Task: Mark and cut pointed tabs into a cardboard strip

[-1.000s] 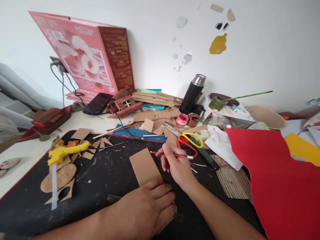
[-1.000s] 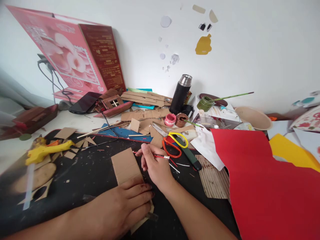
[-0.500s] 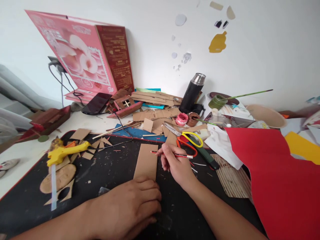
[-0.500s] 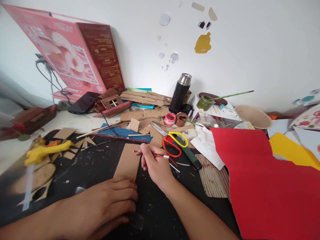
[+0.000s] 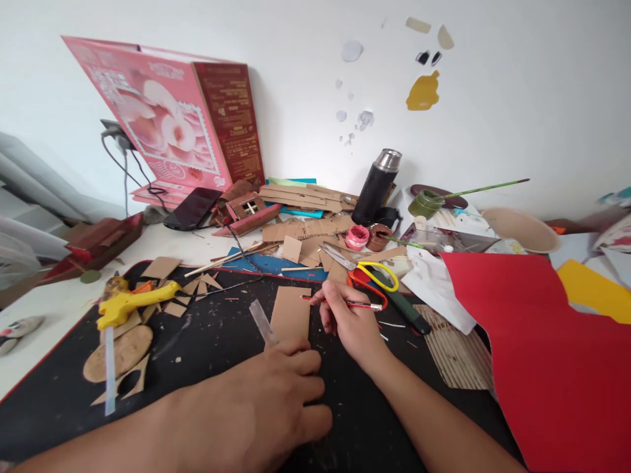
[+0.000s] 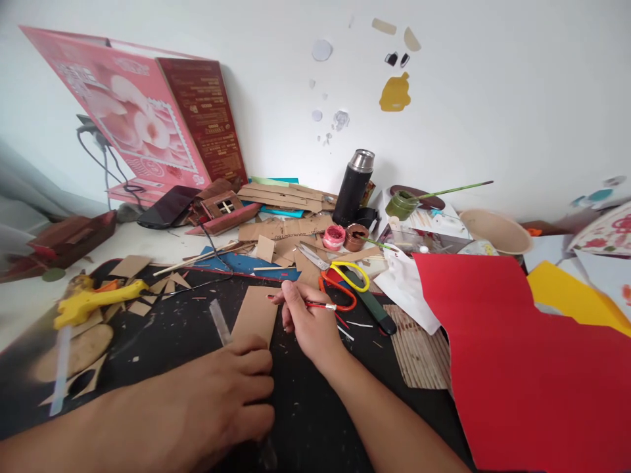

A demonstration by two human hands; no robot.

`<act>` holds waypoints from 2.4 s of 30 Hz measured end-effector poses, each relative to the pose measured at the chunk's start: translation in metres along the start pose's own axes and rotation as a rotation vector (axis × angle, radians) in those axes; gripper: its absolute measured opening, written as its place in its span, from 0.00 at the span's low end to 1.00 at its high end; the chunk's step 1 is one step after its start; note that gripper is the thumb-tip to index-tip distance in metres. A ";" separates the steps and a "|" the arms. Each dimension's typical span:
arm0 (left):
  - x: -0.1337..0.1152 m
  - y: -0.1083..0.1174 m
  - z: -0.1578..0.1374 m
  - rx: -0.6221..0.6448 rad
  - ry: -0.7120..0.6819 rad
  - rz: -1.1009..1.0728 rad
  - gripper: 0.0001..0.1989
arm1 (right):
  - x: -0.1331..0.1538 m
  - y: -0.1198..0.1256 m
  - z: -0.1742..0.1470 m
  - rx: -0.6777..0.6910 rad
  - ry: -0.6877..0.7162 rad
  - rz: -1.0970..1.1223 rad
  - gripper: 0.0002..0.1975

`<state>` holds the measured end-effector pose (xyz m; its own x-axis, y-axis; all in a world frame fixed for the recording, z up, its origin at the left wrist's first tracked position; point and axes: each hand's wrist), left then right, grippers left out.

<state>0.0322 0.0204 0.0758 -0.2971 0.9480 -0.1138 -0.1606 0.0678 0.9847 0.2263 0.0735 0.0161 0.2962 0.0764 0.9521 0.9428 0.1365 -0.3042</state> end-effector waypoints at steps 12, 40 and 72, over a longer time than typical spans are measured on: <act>0.025 -0.034 0.008 -0.200 -0.047 0.120 0.10 | -0.001 0.004 0.002 0.020 0.038 -0.014 0.36; 0.025 -0.050 -0.055 -0.284 0.307 0.258 0.21 | -0.005 0.005 0.000 0.019 -0.009 0.002 0.35; 0.033 -0.070 -0.052 -0.316 0.456 0.271 0.24 | -0.003 0.002 -0.001 0.044 -0.015 0.002 0.30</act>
<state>-0.0155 0.0305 -0.0037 -0.7277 0.6855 0.0212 -0.2732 -0.3181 0.9078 0.2275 0.0723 0.0126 0.2951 0.0917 0.9511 0.9345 0.1795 -0.3073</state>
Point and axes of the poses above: each hand's wrist, its own z-axis towards the middle knuckle, its own y-axis out of the back of the hand, x = y × z, and after that the axes turned 15 degrees about z, right-handed
